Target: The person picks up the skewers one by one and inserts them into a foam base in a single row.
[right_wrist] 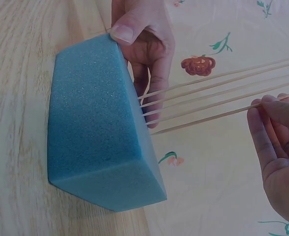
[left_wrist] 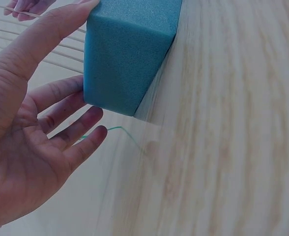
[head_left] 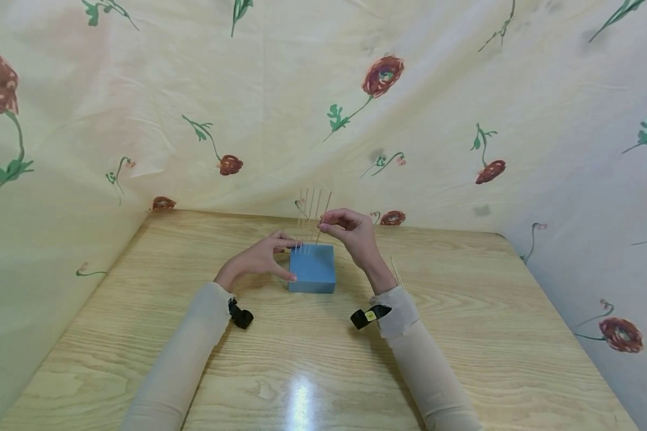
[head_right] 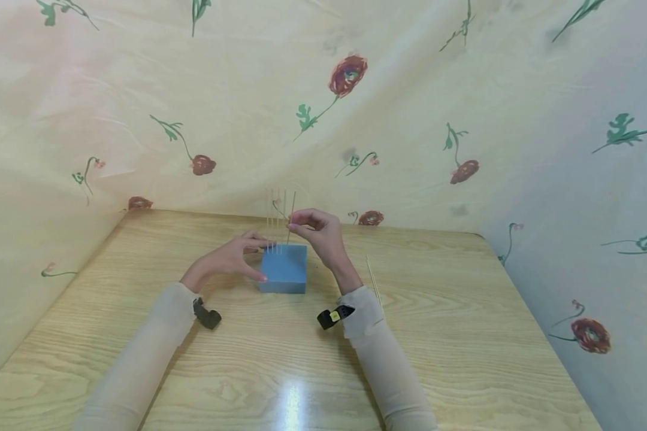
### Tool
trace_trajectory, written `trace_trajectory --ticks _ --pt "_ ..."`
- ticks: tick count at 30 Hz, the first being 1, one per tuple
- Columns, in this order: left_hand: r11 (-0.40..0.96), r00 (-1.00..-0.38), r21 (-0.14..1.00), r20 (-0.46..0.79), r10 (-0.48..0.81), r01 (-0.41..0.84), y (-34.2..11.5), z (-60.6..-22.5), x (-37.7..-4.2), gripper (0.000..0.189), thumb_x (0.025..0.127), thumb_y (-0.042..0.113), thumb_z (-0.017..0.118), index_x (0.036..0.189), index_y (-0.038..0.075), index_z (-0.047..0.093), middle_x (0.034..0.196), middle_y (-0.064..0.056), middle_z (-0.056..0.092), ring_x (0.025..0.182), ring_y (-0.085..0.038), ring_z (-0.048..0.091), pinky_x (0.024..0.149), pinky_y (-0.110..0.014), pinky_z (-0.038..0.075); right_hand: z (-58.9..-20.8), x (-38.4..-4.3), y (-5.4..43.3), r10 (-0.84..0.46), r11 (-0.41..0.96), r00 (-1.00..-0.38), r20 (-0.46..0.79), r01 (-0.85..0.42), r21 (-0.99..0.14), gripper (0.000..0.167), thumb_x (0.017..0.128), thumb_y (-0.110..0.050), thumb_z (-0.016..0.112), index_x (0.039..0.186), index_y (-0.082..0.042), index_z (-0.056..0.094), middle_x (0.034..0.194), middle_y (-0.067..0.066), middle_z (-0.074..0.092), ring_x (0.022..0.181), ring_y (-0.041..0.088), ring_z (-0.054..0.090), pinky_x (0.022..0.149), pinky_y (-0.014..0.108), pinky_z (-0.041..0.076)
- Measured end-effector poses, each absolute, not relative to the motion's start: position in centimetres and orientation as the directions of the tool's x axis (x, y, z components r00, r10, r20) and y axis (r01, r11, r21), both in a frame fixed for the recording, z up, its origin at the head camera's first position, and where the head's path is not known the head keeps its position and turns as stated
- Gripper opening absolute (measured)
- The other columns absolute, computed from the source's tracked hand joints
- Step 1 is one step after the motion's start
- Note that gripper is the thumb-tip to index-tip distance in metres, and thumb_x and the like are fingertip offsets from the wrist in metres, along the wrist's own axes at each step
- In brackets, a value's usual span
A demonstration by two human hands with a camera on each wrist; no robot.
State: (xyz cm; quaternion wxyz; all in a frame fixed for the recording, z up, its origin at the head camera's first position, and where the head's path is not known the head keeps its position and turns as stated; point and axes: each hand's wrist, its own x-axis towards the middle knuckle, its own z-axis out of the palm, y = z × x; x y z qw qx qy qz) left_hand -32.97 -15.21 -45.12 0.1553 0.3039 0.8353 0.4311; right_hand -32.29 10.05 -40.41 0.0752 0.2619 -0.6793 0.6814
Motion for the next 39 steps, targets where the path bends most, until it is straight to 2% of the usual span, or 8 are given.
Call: trace_trajectory --ticks 10,22,28,35,39 --pt "0.431 -0.763 0.823 0.004 0.647 0.369 -15.20 -45.19 -33.02 0.091 0.079 0.026 0.090 0.155 0.008 0.044 0.134 -0.012 0.044 0.137 -0.033 0.042 0.120 -0.058 0.029 -40.51 -32.36 10.10 -0.256 -0.055 -0.855 0.451 -0.453 -0.890 0.025 0.089 0.001 0.076 0.106 0.017 0.068 0.091 -0.005 0.073 0.090 0.016 0.072 0.082 0.029 0.060" --pt "0.427 -0.765 0.825 0.011 0.644 0.371 -15.32 -45.41 -33.14 0.090 0.079 0.027 0.090 0.155 0.010 0.045 0.132 -0.011 0.044 0.136 -0.032 0.042 0.120 -0.059 0.029 -40.50 -32.39 9.91 -0.248 -0.022 -0.859 0.447 -0.456 -0.890 0.026 0.090 0.002 0.075 0.107 0.019 0.067 0.091 -0.006 0.074 0.087 0.011 0.071 0.082 0.027 0.060" --pt "0.436 -0.763 0.813 0.016 0.646 0.386 -15.34 -45.57 -33.04 0.091 0.079 0.030 0.090 0.156 0.011 0.045 0.133 -0.010 0.044 0.133 -0.032 0.043 0.116 -0.058 0.034 -40.53 -32.41 9.89 -0.245 -0.010 -0.859 0.449 -0.461 -0.887 0.026 0.090 0.002 0.075 0.107 0.019 0.066 0.089 -0.007 0.074 0.085 0.010 0.071 0.081 0.027 0.060" --pt "0.451 -0.769 0.803 0.014 0.639 0.390 -15.33 -45.50 -33.07 0.090 0.079 0.031 0.090 0.155 0.012 0.046 0.135 -0.010 0.044 0.130 -0.031 0.044 0.112 -0.055 0.038 -40.55 -32.55 9.92 -0.243 -0.012 -0.856 0.456 -0.468 -0.884 0.019 0.089 0.002 0.075 0.104 0.013 0.071 0.089 -0.007 0.074 0.085 0.010 0.071 0.080 0.028 0.060" --pt "0.450 -0.767 0.803 0.015 0.641 0.392 -15.34 -45.47 -33.05 0.090 0.079 0.031 0.090 0.155 0.012 0.046 0.136 -0.010 0.044 0.131 -0.031 0.044 0.113 -0.056 0.037 -40.59 -32.60 9.89 -0.245 -0.010 -0.857 0.454 -0.466 -0.885 0.022 0.090 0.002 0.075 0.106 0.015 0.069 0.090 -0.006 0.074 0.086 0.010 0.071 0.081 0.027 0.060"
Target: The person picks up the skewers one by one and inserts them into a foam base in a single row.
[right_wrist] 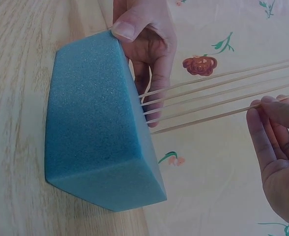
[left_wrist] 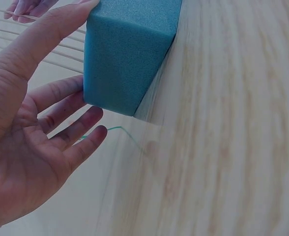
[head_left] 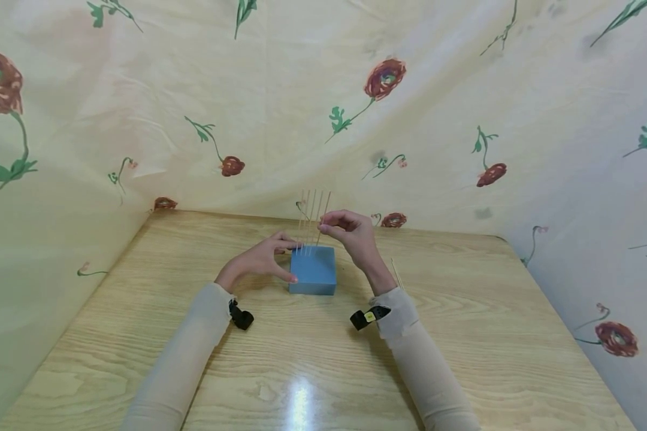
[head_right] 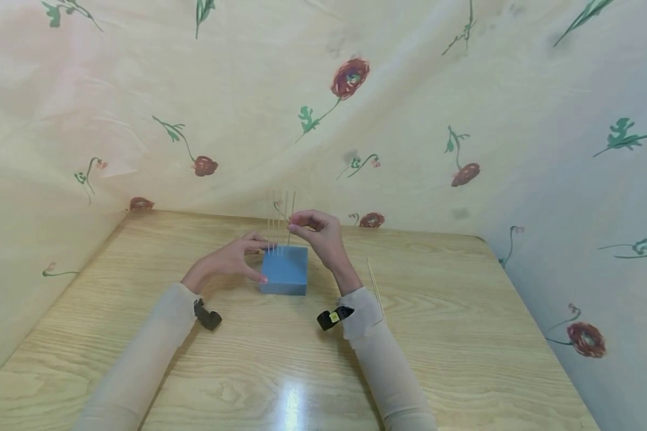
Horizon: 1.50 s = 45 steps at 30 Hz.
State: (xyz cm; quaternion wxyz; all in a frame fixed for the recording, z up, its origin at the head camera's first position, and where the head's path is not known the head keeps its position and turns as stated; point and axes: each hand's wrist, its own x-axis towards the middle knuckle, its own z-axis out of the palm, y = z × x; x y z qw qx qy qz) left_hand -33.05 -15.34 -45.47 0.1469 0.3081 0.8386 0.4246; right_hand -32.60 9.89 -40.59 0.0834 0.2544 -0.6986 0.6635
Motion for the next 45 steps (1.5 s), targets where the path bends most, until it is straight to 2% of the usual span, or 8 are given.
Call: trace_trajectory --ticks 10,17,22,34,41,45 --pt "0.433 -0.759 0.811 0.021 0.651 0.393 -15.25 -45.33 -33.13 0.090 0.079 0.028 0.090 0.155 0.009 0.046 0.135 -0.010 0.044 0.134 -0.031 0.043 0.119 -0.057 0.031 -40.48 -32.72 9.80 -0.239 0.018 -0.865 0.442 -0.459 -0.888 0.020 0.090 0.001 0.075 0.106 0.012 0.071 0.090 -0.008 0.073 0.087 0.010 0.071 0.082 0.028 0.060" --pt "0.443 -0.758 0.799 0.025 0.652 0.407 -15.23 -45.19 -33.10 0.090 0.079 0.032 0.090 0.154 0.011 0.046 0.135 -0.010 0.044 0.129 -0.030 0.044 0.112 -0.053 0.038 -40.43 -32.81 9.85 -0.240 0.043 -0.865 0.440 -0.462 -0.886 0.021 0.091 -0.001 0.075 0.107 0.012 0.072 0.091 -0.007 0.074 0.086 0.009 0.071 0.082 0.027 0.059" --pt "0.447 -0.756 0.790 0.031 0.654 0.419 -15.12 -45.27 -33.28 0.090 0.078 0.030 0.091 0.154 0.010 0.047 0.133 -0.009 0.045 0.123 -0.029 0.045 0.109 -0.050 0.039 -40.35 -32.85 9.84 -0.245 0.035 -0.863 0.443 -0.464 -0.885 0.023 0.090 -0.001 0.076 0.107 0.014 0.070 0.090 -0.007 0.074 0.084 0.010 0.071 0.081 0.027 0.059" --pt "0.454 -0.755 0.782 0.032 0.655 0.427 -15.25 -45.18 -33.16 0.091 0.078 0.033 0.090 0.154 0.009 0.046 0.133 -0.010 0.045 0.125 -0.029 0.045 0.110 -0.052 0.039 -40.29 -32.81 9.81 -0.253 0.038 -0.864 0.435 -0.458 -0.888 0.021 0.091 -0.002 0.075 0.106 0.012 0.071 0.094 -0.002 0.075 0.086 0.011 0.071 0.082 0.028 0.059" --pt "0.459 -0.755 0.776 0.034 0.655 0.433 -15.30 -45.12 -33.13 0.091 0.079 0.034 0.090 0.154 0.007 0.046 0.133 -0.011 0.045 0.123 -0.029 0.045 0.107 -0.051 0.040 -40.38 -32.96 9.72 -0.253 0.040 -0.860 0.443 -0.467 -0.883 0.016 0.090 0.000 0.075 0.104 0.007 0.073 0.091 -0.006 0.074 0.085 0.011 0.070 0.081 0.028 0.059" --pt "0.454 -0.755 0.782 0.032 0.655 0.427 -15.29 -45.00 -33.05 0.091 0.079 0.032 0.090 0.154 0.007 0.045 0.134 -0.012 0.044 0.127 -0.031 0.044 0.111 -0.054 0.039 -40.35 -32.99 9.67 -0.254 0.032 -0.861 0.441 -0.463 -0.886 0.018 0.090 0.000 0.075 0.105 0.010 0.072 0.091 -0.005 0.073 0.086 0.011 0.070 0.082 0.028 0.059"
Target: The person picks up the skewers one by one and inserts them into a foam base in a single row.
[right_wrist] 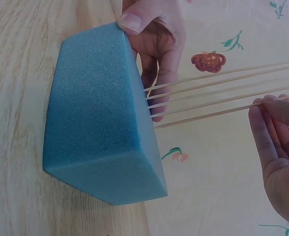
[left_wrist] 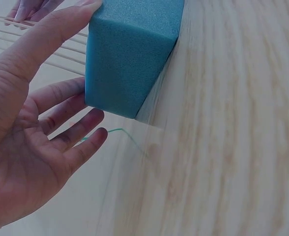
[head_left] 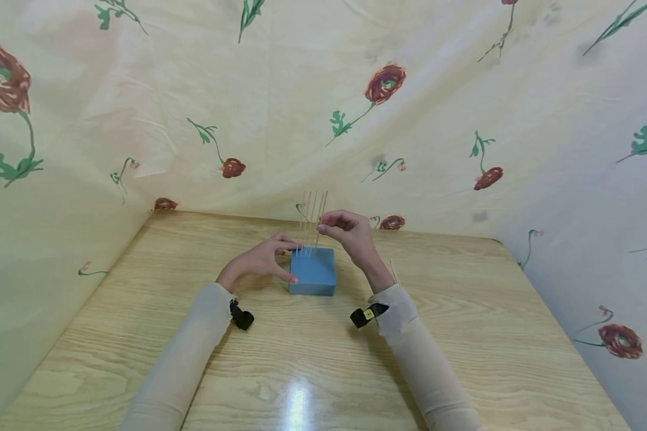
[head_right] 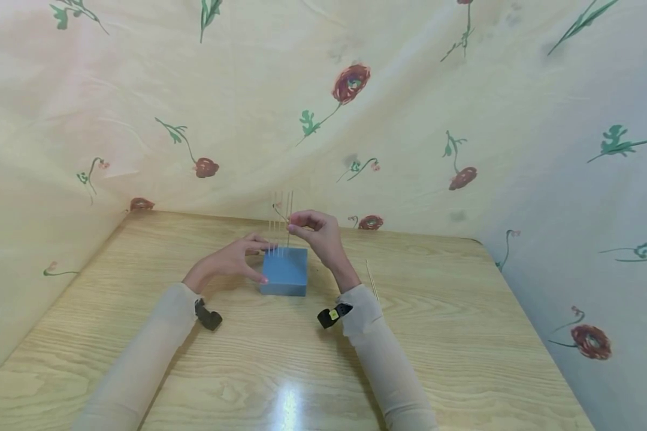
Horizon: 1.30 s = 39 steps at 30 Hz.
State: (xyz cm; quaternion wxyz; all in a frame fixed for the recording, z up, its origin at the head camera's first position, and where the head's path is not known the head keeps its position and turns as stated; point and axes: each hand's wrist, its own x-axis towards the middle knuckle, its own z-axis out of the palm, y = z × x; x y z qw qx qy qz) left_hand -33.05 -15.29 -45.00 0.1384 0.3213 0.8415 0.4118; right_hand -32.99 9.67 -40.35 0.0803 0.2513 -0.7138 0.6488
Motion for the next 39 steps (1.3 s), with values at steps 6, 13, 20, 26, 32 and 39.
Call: trace_trajectory --ticks 6,13,20,26,32,39 --pt "0.452 -0.757 0.789 0.025 0.653 0.417 -15.2 -45.1 -33.1 0.091 0.079 0.030 0.090 0.155 0.007 0.044 0.135 -0.012 0.044 0.134 -0.033 0.043 0.117 -0.057 0.034 -40.3 -32.8 9.8 -0.259 0.039 -0.859 0.441 -0.465 -0.884 0.027 0.091 0.000 0.075 0.108 0.019 0.067 0.091 -0.006 0.073 0.086 0.010 0.070 0.082 0.027 0.059" --pt "0.475 -0.762 0.772 0.019 0.647 0.422 -15.1 -45.1 -33.0 0.091 0.079 0.033 0.090 0.155 0.011 0.045 0.141 -0.011 0.043 0.134 -0.032 0.044 0.113 -0.055 0.037 -40.3 -32.7 9.9 -0.266 0.052 -0.861 0.434 -0.463 -0.885 0.020 0.091 -0.002 0.076 0.106 0.010 0.072 0.093 -0.004 0.074 0.086 0.011 0.071 0.082 0.029 0.059" --pt "0.484 -0.764 0.756 0.033 0.644 0.441 -15.2 -45.1 -33.0 0.091 0.077 0.036 0.091 0.153 0.012 0.048 0.145 -0.011 0.044 0.135 -0.032 0.044 0.114 -0.056 0.037 -40.1 -32.6 9.8 -0.266 0.060 -0.865 0.426 -0.456 -0.888 0.021 0.091 -0.002 0.076 0.105 0.013 0.071 0.095 0.001 0.075 0.086 0.011 0.071 0.081 0.029 0.060" --pt "0.483 -0.758 0.744 0.049 0.650 0.462 -15.1 -45.0 -33.0 0.091 0.077 0.036 0.091 0.153 0.010 0.049 0.148 -0.012 0.043 0.139 -0.033 0.042 0.116 -0.057 0.036 -40.0 -32.6 9.9 -0.270 0.076 -0.868 0.416 -0.450 -0.890 0.019 0.091 -0.001 0.075 0.104 0.012 0.071 0.094 -0.004 0.074 0.087 0.010 0.071 0.082 0.030 0.060" --pt "0.477 -0.753 0.743 0.054 0.655 0.469 -15.1 -45.0 -33.0 0.092 0.077 0.036 0.091 0.153 0.009 0.048 0.150 -0.014 0.042 0.140 -0.035 0.041 0.116 -0.058 0.036 -39.7 -32.4 10.0 -0.274 0.113 -0.872 0.406 -0.448 -0.887 0.016 0.091 -0.003 0.076 0.102 0.008 0.073 0.099 0.010 0.074 0.088 0.010 0.071 0.082 0.030 0.060" --pt "0.479 -0.753 0.742 0.051 0.656 0.468 -15.0 -44.8 -32.8 0.089 0.077 0.035 0.091 0.152 0.010 0.050 0.150 -0.013 0.042 0.140 -0.034 0.042 0.116 -0.057 0.036 -39.3 -32.3 9.8 -0.277 0.165 -0.884 0.376 -0.430 -0.888 0.020 0.092 -0.004 0.074 0.106 0.011 0.072 0.110 0.028 0.071 0.087 0.006 0.070 0.081 0.025 0.058"
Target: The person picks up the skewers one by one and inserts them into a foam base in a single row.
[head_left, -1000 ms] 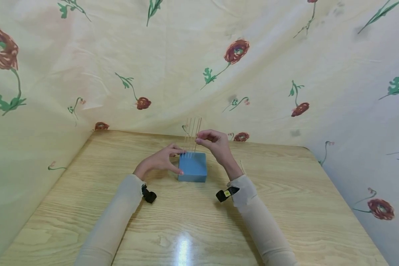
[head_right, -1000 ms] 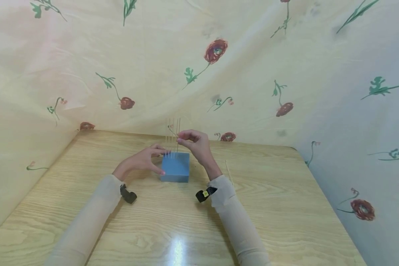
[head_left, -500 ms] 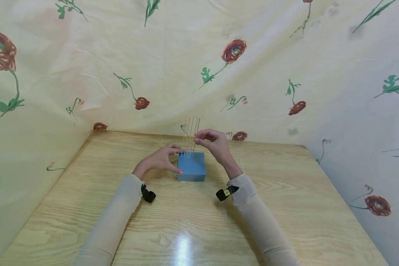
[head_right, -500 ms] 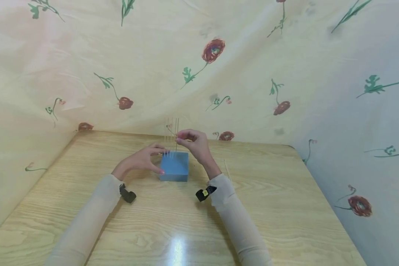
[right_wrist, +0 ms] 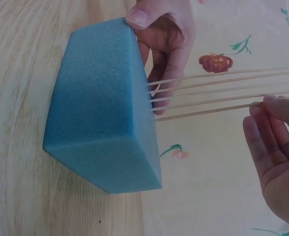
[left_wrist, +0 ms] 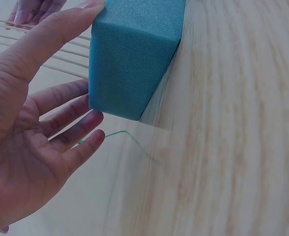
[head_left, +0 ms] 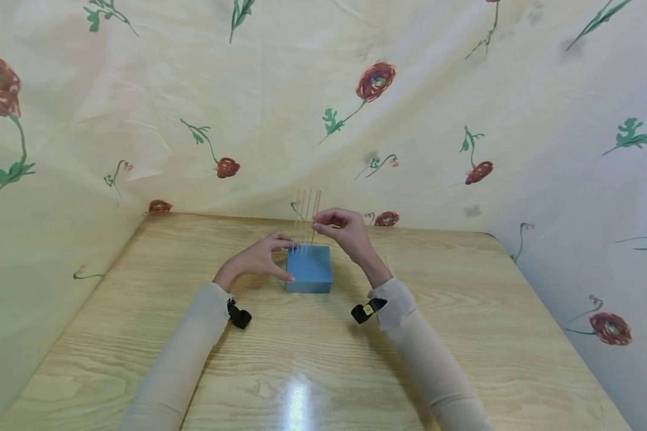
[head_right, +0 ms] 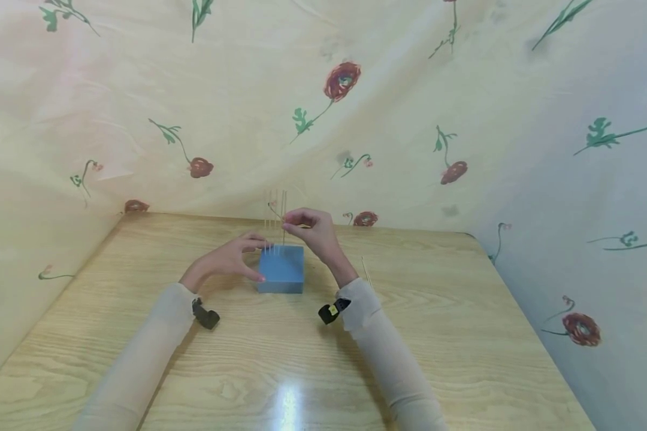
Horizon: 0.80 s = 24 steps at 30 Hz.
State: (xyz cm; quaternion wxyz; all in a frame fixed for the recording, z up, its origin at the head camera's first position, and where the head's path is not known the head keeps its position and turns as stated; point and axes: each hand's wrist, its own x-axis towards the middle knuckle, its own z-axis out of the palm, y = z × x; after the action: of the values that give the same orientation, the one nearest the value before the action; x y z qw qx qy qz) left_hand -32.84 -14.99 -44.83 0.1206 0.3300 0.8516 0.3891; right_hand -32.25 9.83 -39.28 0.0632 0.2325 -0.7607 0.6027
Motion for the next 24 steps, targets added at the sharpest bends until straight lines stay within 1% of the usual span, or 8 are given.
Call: trace_trajectory --ticks 7,13,17,22,24 --pt "0.486 -0.754 0.740 0.043 0.656 0.466 -15.07 -44.59 -32.71 0.088 0.078 0.035 0.090 0.152 0.009 0.050 0.151 -0.015 0.041 0.141 -0.036 0.041 0.115 -0.058 0.036 -39.23 -32.30 9.59 -0.287 0.181 -0.881 0.375 -0.434 -0.882 0.017 0.093 0.002 0.071 0.105 0.014 0.070 0.109 0.030 0.070 0.088 0.012 0.071 0.081 0.026 0.059" --pt "0.480 -0.750 0.737 0.054 0.659 0.475 -15.07 -44.51 -32.60 0.089 0.078 0.036 0.090 0.152 0.007 0.049 0.152 -0.017 0.041 0.141 -0.038 0.040 0.115 -0.060 0.036 -39.46 -32.35 9.67 -0.287 0.159 -0.873 0.394 -0.449 -0.879 0.016 0.093 -0.005 0.074 0.103 0.008 0.072 0.105 0.026 0.071 0.086 0.009 0.070 0.080 0.026 0.059" --pt "0.480 -0.750 0.737 0.056 0.659 0.476 -15.05 -44.57 -32.57 0.091 0.077 0.037 0.090 0.152 0.007 0.049 0.152 -0.017 0.040 0.141 -0.038 0.040 0.115 -0.059 0.036 -39.58 -32.36 9.80 -0.291 0.152 -0.864 0.410 -0.465 -0.872 0.016 0.093 -0.007 0.074 0.103 0.006 0.073 0.103 0.022 0.072 0.086 0.010 0.070 0.080 0.028 0.060" --pt "0.490 -0.762 0.746 0.037 0.646 0.452 -14.96 -44.58 -32.59 0.090 0.077 0.035 0.091 0.152 0.009 0.049 0.153 -0.015 0.039 0.143 -0.036 0.039 0.117 -0.058 0.034 -39.79 -32.48 9.95 -0.298 0.150 -0.860 0.413 -0.470 -0.870 0.022 0.093 -0.006 0.074 0.106 0.011 0.071 0.101 0.016 0.073 0.086 0.009 0.070 0.081 0.028 0.060" --pt "0.493 -0.763 0.743 0.038 0.645 0.453 -14.98 -44.53 -32.58 0.089 0.078 0.035 0.091 0.152 0.009 0.049 0.154 -0.015 0.039 0.143 -0.037 0.038 0.117 -0.058 0.035 -39.79 -32.53 9.99 -0.301 0.150 -0.860 0.413 -0.470 -0.870 0.023 0.094 -0.006 0.074 0.107 0.013 0.070 0.101 0.015 0.073 0.086 0.009 0.070 0.081 0.028 0.060"
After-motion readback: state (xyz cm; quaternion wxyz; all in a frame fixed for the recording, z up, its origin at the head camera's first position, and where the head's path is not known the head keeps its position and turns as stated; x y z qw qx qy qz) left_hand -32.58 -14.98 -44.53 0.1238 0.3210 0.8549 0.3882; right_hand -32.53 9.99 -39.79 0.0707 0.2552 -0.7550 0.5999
